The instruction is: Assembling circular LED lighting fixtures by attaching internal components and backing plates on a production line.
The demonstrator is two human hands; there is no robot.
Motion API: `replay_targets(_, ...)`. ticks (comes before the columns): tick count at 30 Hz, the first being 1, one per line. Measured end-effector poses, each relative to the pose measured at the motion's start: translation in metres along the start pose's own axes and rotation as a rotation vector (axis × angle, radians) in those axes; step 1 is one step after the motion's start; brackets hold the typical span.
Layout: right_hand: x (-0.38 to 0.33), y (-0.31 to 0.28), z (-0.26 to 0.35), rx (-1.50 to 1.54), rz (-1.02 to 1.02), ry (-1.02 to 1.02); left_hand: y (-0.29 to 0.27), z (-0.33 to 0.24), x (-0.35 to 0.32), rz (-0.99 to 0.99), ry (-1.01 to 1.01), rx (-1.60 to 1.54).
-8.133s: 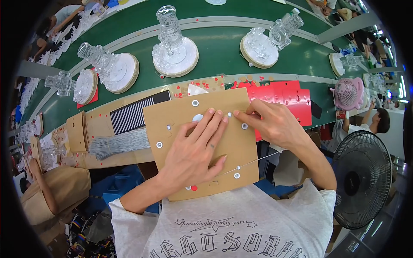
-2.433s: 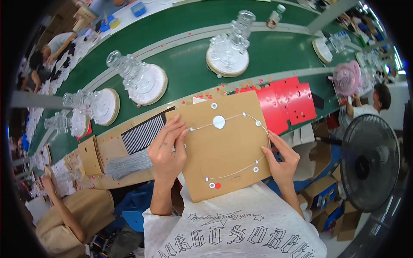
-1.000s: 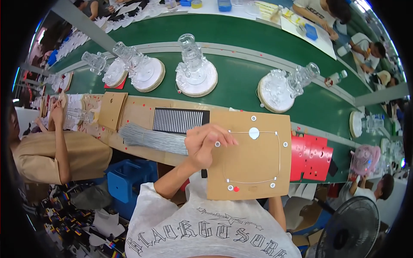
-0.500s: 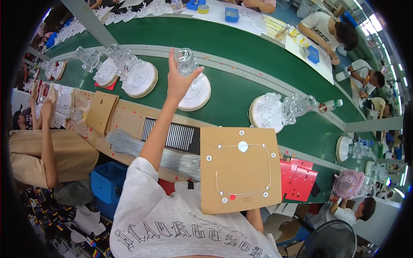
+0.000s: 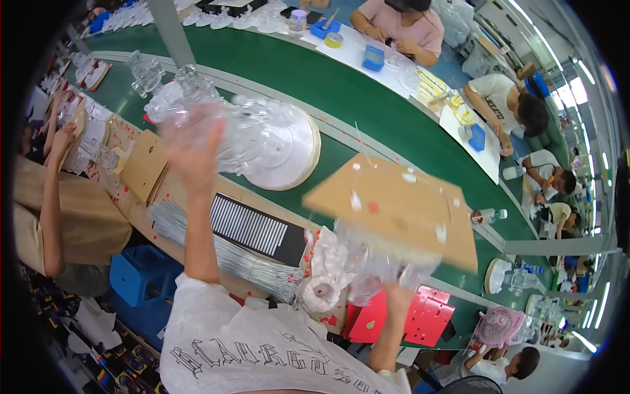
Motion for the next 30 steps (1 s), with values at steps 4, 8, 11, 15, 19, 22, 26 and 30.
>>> replay_targets(4,0.049,0.042,0.164,-0.416,-0.196,-0.644,-0.129,-0.004,0.041,-0.383,-0.265,-0.495)
replay_targets(8,0.081,0.131,0.205,-0.67,-0.079,-1.073,-0.271,0.014,0.034,-0.714,-0.213,-0.483)
replay_targets(11,0.116,0.208,0.21,-0.871,-0.058,-1.274,-0.35,-0.002,0.01,-0.714,-0.149,-0.48)
replay_targets(15,0.107,0.284,0.227,-1.405,0.391,-1.189,-0.422,-0.028,-0.025,-0.58,-0.075,-0.541)
replay_targets(19,0.115,0.337,0.228,-1.248,0.245,-1.412,-0.483,-0.024,-0.075,-0.688,-0.331,-0.503)
replay_targets(22,0.1,0.395,0.232,-1.16,0.173,-1.545,-0.527,-0.05,-0.109,-0.854,-0.396,-0.397)
replay_targets(26,0.083,0.401,0.253,-1.128,0.134,-1.615,-0.579,-0.049,-0.139,-0.79,-0.392,-0.459)
replay_targets(30,0.116,0.373,0.251,-1.181,0.158,-1.573,-0.564,-0.045,-0.127,-0.795,-0.466,-0.329)
Point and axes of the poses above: each hand's wrist, its own x-axis towards the middle knuckle, its own y-axis out of the palm, z = x × y, the point moved 6 cm from there along x, towards the middle knuckle, and after that the axes turned 15 degrees about -z, right-handed, at the moved point
